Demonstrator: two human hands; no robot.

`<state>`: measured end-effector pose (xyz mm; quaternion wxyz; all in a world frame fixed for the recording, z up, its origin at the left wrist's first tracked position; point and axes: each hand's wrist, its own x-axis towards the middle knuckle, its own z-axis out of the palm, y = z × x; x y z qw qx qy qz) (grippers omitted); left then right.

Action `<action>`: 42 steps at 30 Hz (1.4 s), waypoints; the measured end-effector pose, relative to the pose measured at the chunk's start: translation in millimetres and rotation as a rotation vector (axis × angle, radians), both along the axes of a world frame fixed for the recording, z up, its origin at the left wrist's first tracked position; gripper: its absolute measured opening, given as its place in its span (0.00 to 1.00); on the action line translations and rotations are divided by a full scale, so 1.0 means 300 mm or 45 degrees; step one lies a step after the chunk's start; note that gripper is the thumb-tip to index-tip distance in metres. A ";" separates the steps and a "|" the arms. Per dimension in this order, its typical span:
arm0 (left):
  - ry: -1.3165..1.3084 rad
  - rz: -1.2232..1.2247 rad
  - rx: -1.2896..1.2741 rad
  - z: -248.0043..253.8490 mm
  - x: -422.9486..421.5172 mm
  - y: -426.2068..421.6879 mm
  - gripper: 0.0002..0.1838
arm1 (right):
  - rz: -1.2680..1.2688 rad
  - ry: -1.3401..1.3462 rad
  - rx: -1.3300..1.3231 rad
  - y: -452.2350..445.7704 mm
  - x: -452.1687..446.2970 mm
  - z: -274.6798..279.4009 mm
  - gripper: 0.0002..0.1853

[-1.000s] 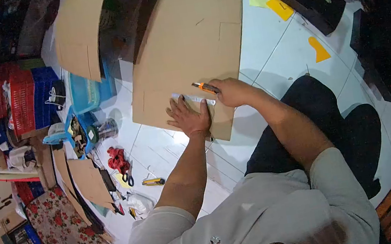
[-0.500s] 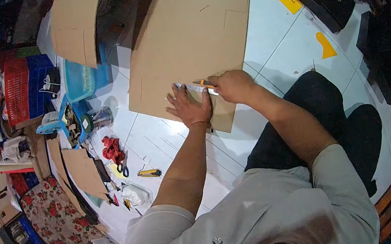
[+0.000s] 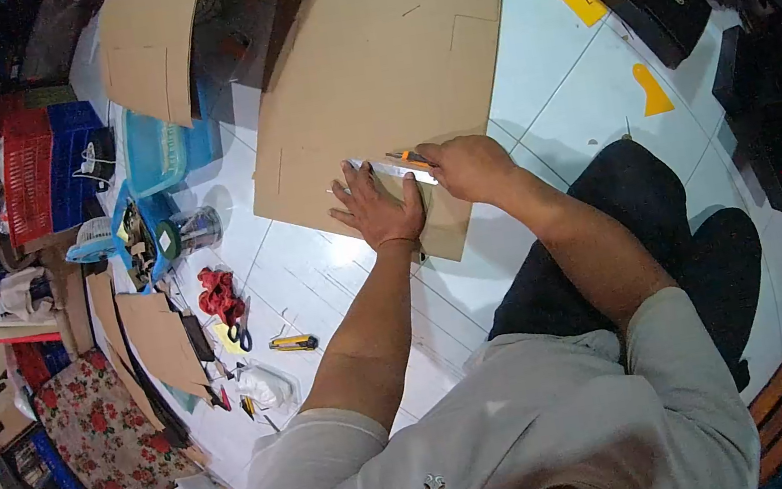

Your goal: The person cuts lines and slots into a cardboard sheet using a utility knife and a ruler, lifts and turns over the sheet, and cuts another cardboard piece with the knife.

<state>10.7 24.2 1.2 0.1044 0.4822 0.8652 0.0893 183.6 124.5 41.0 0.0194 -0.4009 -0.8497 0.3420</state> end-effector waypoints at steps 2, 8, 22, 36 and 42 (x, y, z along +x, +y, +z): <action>0.004 -0.004 0.024 -0.013 -0.004 -0.004 0.48 | 0.022 0.010 -0.010 0.001 0.001 0.008 0.23; -0.010 0.005 0.061 -0.010 0.002 -0.002 0.48 | 0.049 -0.024 0.002 -0.002 -0.005 -0.004 0.23; 0.021 -0.114 0.079 -0.026 -0.012 -0.017 0.46 | 0.143 -0.113 -0.088 0.091 -0.026 0.057 0.22; 0.095 -0.119 0.031 -0.015 -0.002 -0.006 0.46 | 0.227 -0.092 -0.058 0.116 -0.021 0.054 0.21; 0.095 -0.109 0.053 -0.026 -0.006 -0.008 0.46 | 0.198 -0.074 0.019 0.099 -0.022 0.017 0.19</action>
